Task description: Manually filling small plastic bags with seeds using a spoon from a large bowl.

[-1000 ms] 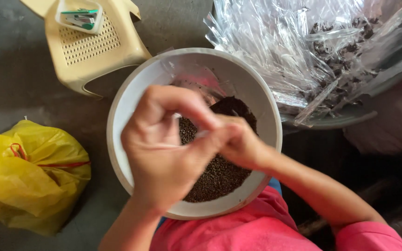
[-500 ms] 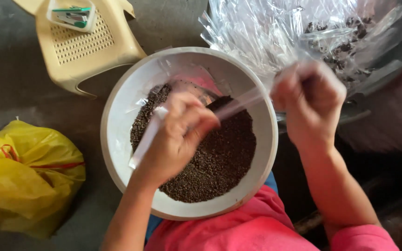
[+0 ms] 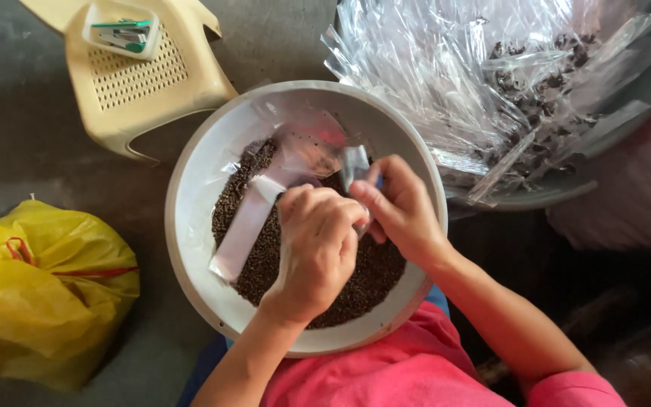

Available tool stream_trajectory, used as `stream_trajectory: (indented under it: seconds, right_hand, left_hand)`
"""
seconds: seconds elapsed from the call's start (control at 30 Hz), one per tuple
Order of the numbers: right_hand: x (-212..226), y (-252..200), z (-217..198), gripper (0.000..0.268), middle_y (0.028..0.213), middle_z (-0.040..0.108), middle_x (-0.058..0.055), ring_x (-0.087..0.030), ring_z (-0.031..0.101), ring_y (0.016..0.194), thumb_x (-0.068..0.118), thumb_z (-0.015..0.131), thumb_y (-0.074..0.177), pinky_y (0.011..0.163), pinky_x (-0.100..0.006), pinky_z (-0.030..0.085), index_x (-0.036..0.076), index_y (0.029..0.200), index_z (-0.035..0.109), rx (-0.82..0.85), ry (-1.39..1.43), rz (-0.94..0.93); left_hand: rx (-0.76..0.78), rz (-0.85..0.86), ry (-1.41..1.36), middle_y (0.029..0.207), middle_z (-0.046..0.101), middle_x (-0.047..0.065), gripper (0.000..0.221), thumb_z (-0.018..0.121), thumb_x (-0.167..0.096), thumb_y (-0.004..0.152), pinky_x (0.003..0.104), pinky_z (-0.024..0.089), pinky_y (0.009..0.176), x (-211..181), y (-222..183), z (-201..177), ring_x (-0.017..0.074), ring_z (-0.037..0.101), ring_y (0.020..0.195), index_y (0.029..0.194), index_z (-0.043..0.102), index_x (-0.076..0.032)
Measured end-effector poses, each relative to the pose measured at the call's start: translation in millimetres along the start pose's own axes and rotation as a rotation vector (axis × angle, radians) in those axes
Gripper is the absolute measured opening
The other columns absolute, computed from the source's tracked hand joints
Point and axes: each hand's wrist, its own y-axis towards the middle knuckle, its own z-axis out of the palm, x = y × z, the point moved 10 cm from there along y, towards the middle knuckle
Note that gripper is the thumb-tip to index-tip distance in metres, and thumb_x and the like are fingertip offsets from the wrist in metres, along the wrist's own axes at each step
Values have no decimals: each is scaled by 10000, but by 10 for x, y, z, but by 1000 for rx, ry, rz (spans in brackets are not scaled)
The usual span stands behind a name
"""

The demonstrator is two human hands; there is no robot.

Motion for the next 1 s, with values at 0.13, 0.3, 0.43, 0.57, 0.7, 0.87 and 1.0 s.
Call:
stream_trajectory:
  seconds: [0.13,0.3,0.43,0.57,0.7,0.87,1.0]
  right_hand:
    - [-124,-54,16,212,479,514,-71,-105,450,346,205,695,978,333,-199,328,24,980,586,-37,47,68]
    - [-106,-146,-72,183,683,657,-53,-118,575,634,169,850,819,602,-261,488,65,949,774,142,-215,82]
    - [140,-226,20,119,757,649,-57,-117,589,665,165,732,923,643,-266,512,51,893,751,214,-72,136]
    - [255,-130,-57,211,783,691,-89,-170,626,792,234,693,976,782,-340,510,54,881,750,201,-226,0]
    - [376,-105,-31,313,727,621,-5,-81,548,639,222,670,991,591,-224,488,90,1273,645,127,-345,-86]
    - [589,-346,10,50,685,589,0,-117,444,520,57,616,949,490,-261,364,32,905,623,170,-545,-187]
    - [546,-147,-682,165,821,646,-13,-139,540,662,-19,730,782,636,-279,453,61,922,694,51,-757,-322]
  left_hand:
    - [-77,-26,89,1019,717,34,101,613,-52,987,415,439,942,72,28,-170,237,646,905,1028,656,-134]
    - [131,-316,-172,908,726,48,146,690,-136,968,404,529,788,314,-130,-79,285,683,788,1106,643,-148]
    - [209,-471,-403,872,752,28,128,759,-174,926,334,560,738,519,-258,95,200,693,697,1021,676,-153]
    - [296,-356,-322,980,719,75,205,853,-95,823,369,573,746,464,-136,168,258,691,783,969,711,-112]
    - [275,-486,-451,829,754,92,144,802,-209,899,359,565,697,462,66,141,232,715,717,981,721,-123]
    - [-243,-512,-616,870,612,9,76,618,-100,1084,187,483,660,850,594,-823,65,538,729,1014,602,-73]
    - [-162,-278,-430,807,593,24,168,607,-176,1091,208,451,566,729,848,-486,84,493,629,1061,633,-12]
